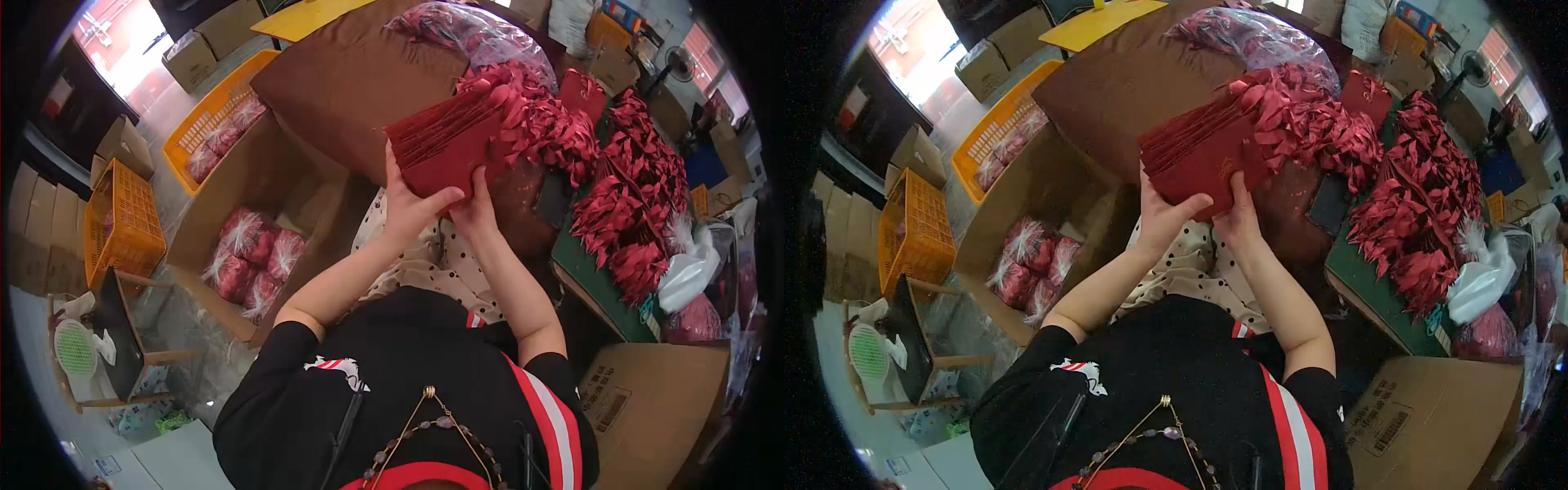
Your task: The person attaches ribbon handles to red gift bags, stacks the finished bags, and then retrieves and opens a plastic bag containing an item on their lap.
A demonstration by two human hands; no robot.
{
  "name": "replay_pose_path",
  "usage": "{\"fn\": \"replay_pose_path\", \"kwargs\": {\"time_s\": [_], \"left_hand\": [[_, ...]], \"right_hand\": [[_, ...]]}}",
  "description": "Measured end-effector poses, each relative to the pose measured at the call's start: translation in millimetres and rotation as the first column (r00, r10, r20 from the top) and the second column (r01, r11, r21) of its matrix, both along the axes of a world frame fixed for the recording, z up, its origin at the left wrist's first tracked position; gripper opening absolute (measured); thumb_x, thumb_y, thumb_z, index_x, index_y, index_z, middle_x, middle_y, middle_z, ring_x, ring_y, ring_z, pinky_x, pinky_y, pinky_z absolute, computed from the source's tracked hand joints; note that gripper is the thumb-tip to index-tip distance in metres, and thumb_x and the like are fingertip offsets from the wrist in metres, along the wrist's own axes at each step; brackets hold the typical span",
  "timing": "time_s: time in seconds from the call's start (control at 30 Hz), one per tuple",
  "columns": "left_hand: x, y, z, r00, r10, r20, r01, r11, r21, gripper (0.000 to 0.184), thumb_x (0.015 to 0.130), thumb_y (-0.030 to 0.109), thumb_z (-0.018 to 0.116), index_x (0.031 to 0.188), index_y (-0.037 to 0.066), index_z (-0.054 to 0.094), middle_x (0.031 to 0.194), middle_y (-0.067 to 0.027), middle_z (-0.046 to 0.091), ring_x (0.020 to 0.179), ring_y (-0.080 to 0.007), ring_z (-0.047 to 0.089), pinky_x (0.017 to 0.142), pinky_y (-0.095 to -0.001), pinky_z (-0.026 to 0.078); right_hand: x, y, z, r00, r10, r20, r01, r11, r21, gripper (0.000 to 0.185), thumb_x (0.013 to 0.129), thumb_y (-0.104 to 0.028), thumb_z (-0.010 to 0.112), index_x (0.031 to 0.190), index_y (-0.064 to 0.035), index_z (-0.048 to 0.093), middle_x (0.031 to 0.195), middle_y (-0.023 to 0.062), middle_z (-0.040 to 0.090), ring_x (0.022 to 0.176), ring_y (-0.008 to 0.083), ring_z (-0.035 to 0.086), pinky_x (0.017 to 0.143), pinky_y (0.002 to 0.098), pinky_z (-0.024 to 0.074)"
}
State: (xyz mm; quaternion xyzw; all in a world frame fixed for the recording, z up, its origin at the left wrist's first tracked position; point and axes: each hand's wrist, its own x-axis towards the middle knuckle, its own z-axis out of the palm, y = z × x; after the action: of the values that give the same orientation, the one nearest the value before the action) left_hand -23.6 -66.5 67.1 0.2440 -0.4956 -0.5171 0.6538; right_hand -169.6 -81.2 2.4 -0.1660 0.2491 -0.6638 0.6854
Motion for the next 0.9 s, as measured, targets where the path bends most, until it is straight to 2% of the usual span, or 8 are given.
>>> {"fn": "replay_pose_path", "kwargs": {"time_s": [0.1,0.27,0.4,0.53,0.6,0.67,0.77,0.9], "left_hand": [[-1.1,-8.1,-1.7,0.999,-0.035,0.011,0.035,0.999,-0.005,0.110,0.065,0.005,0.091,0.150,0.004,0.023,0.138,-0.0128,0.053,0.124,-0.0216,0.054,0.104,-0.0358,0.046],[0.9,-14.3,10.1,0.998,-0.006,0.056,0.006,1.000,-0.003,0.031,0.082,-0.002,0.076,0.111,-0.001,0.066,0.108,-0.0092,0.069,0.096,-0.0171,0.066,0.085,-0.0314,0.055],[8.1,-34.5,19.1,0.970,0.152,0.189,-0.129,0.983,-0.132,0.023,0.081,-0.002,0.077,0.103,-0.002,0.069,0.098,-0.0061,0.071,0.086,-0.0138,0.066,0.078,-0.0296,0.056],[22.0,-67.0,15.0,0.948,0.163,0.272,-0.125,0.981,-0.150,0.023,0.079,0.001,0.080,0.100,-0.002,0.071,0.091,-0.0043,0.074,0.082,-0.0116,0.068,0.078,-0.0284,0.056],[25.6,-92.6,2.5,0.945,0.193,0.265,-0.139,0.968,-0.211,0.030,0.079,-0.001,0.079,0.107,-0.003,0.069,0.098,-0.0055,0.073,0.088,-0.0119,0.068,0.082,-0.0285,0.055],[31.7,-108.1,2.2,0.916,0.235,0.324,-0.160,0.958,-0.240,0.038,0.080,-0.001,0.078,0.116,-0.003,0.067,0.105,-0.0064,0.073,0.095,-0.0114,0.067,0.088,-0.0281,0.054],[32.5,-133.9,-10.6,0.926,0.179,0.333,-0.107,0.969,-0.223,0.039,0.081,0.000,0.079,0.117,-0.002,0.067,0.105,-0.0055,0.073,0.095,-0.0100,0.067,0.088,-0.0274,0.054],[33.0,-147.5,-31.2,0.914,0.141,0.380,-0.066,0.977,-0.204,0.041,0.080,0.003,0.080,0.118,-0.001,0.067,0.104,-0.0046,0.074,0.094,-0.0090,0.067,0.086,-0.0281,0.055]], "right_hand": [[-7.8,-2.6,-7.2,0.997,0.069,0.047,-0.063,0.991,-0.117,0.061,0.096,-0.044,0.063,0.144,-0.0126,0.044,0.141,0.0056,0.053,0.130,0.0256,0.050,0.111,0.0427,0.0405],[-15.3,-7.7,-19.2,0.988,0.149,-0.029,-0.151,0.970,-0.189,0.057,0.098,-0.040,0.062,0.144,-0.0117,0.044,0.138,0.0054,0.055,0.129,0.0234,0.050,0.112,0.0408,0.0393],[-10.5,-9.3,5.4,0.982,0.075,-0.176,-0.096,0.989,-0.116,0.059,0.097,-0.045,0.061,0.142,-0.0106,0.045,0.138,0.0055,0.055,0.130,0.0224,0.051,0.110,0.0413,0.0415],[-36.0,-5.4,61.0,0.367,0.534,-0.762,-0.537,0.791,0.295,0.060,0.089,-0.031,0.075,0.137,-0.0018,0.055,0.118,0.0077,0.066,0.105,0.0158,0.065,0.089,0.0311,0.0512],[-48.5,4.0,118.7,0.101,0.457,-0.884,-0.608,0.732,0.309,0.046,0.085,-0.022,0.079,0.122,0.0019,0.065,0.108,0.0067,0.068,0.092,0.0152,0.067,0.083,0.0294,0.0529],[-57.3,0.5,141.2,0.429,0.141,-0.892,-0.525,0.842,-0.120,0.032,0.086,-0.012,0.077,0.113,0.0020,0.068,0.108,0.0056,0.068,0.096,0.0129,0.064,0.084,0.0277,0.0511],[-61.6,-36.7,166.1,0.534,-0.356,-0.767,-0.174,0.842,-0.511,0.017,0.090,-0.004,0.069,0.106,0.0018,0.068,0.102,0.0023,0.067,0.092,0.0082,0.060,0.082,0.0240,0.0475],[-62.3,-117.4,155.4,0.001,-0.626,-0.780,-0.096,0.776,-0.624,0.027,0.087,-0.020,0.075,0.110,-0.0069,0.071,0.098,0.0073,0.069,0.086,0.0161,0.063,0.080,0.0282,0.0492]]}}
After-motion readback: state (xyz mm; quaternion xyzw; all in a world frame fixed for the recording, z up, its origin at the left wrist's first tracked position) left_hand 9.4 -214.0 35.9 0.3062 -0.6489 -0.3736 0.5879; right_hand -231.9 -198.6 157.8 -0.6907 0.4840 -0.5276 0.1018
